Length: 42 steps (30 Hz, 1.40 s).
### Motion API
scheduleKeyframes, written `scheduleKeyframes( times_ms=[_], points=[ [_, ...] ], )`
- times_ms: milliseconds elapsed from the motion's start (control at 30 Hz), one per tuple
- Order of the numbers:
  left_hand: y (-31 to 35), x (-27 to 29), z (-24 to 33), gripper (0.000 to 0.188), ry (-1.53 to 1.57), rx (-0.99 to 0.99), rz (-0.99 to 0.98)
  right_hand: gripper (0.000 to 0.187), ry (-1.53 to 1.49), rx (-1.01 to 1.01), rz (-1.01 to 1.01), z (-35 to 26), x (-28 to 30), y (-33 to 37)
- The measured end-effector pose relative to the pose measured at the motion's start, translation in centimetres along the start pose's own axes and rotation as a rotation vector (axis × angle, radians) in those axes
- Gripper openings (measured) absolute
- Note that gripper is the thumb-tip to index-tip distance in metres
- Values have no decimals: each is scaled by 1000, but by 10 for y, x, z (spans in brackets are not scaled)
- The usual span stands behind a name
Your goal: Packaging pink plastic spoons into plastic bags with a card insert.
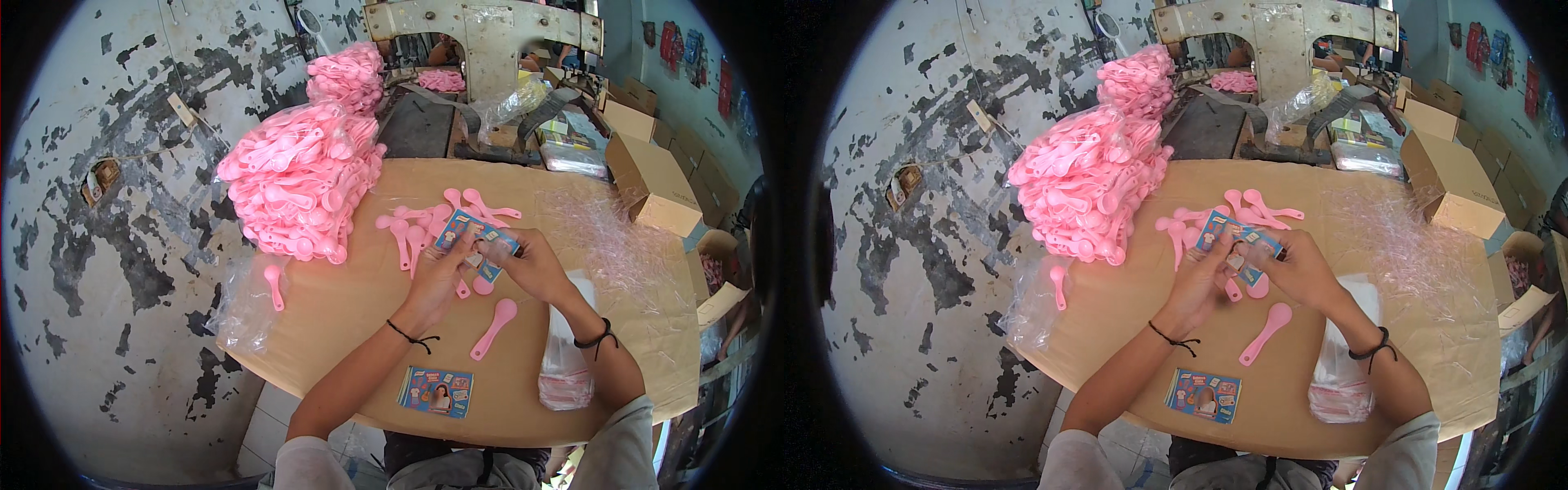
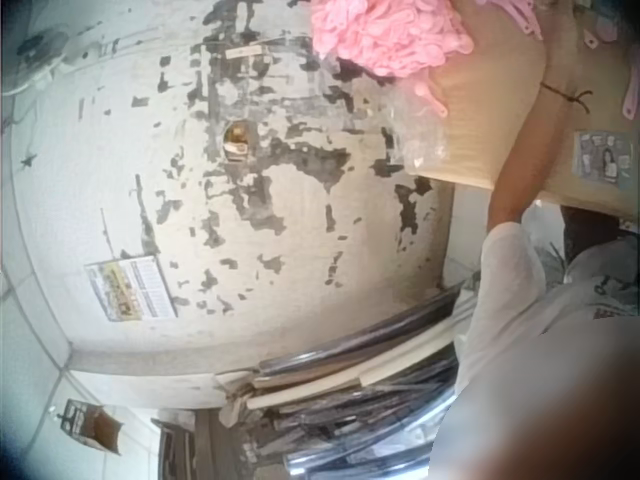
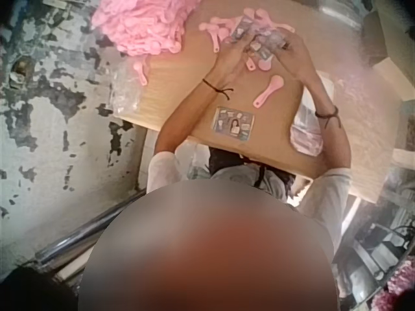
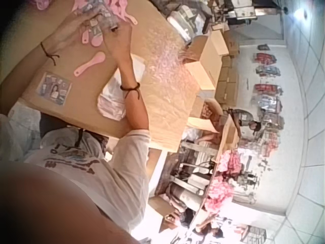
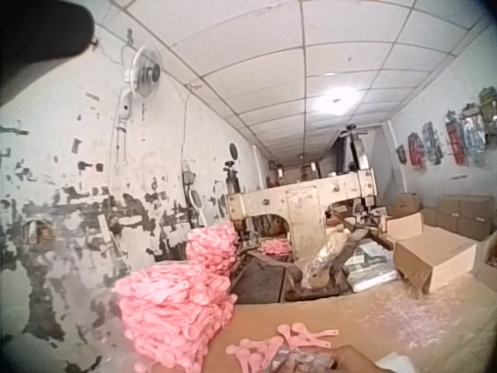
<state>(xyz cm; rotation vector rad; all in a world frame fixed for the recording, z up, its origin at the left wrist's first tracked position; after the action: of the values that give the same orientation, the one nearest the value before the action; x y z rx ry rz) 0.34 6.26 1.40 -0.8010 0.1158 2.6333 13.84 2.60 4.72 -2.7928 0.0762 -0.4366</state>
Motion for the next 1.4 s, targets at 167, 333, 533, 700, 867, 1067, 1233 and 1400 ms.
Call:
scheduleKeyframes(
  times_ms=[167, 333, 533, 700, 867, 1067, 1233, 1400],
  points=[
    [0, 2, -16, 26, 51, 69, -110, 25, -51, -3, 10, 9, 1, 1],
    [-2, -10, 16, 50, 303, -8, -276, 27, -127, -61, 55, -17, -5, 3],
    [2, -9, 28, 50, 160, -79, -338, 28, -197, -125, -32, -11, -3, 5],
    [13, -16, 26, 41, -237, -276, -452, 29, 31, 80, -19, 1, -3, 7],
    [-17, 25, 40, 34, 144, -255, -254, 29, 224, -46, -582, -2, -11, 20],
    [-23, 32, 46, 31, 217, -318, -188, 24, 750, 17, -849, 9, -47, 59],
    [-13, 33, 55, 32, 227, -325, -181, 18, 789, 121, -530, -21, -26, 36],
    [-14, 33, 56, 32, 249, -308, -157, 16, 372, 151, 45, -36, 54, -1]
  ],
)
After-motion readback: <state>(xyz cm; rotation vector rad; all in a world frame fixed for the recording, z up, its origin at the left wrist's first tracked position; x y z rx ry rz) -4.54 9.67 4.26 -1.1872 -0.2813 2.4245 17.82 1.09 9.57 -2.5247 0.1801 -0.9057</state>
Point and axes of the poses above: each hand's wrist, its own y-axis away from the middle knuckle, its own x-axis out of the back of the hand, z = x × y, the point moved 5 cm from there along -y, towards the middle knuckle, and after that the axes turned 8 degrees about z, right-handed, at the moved point
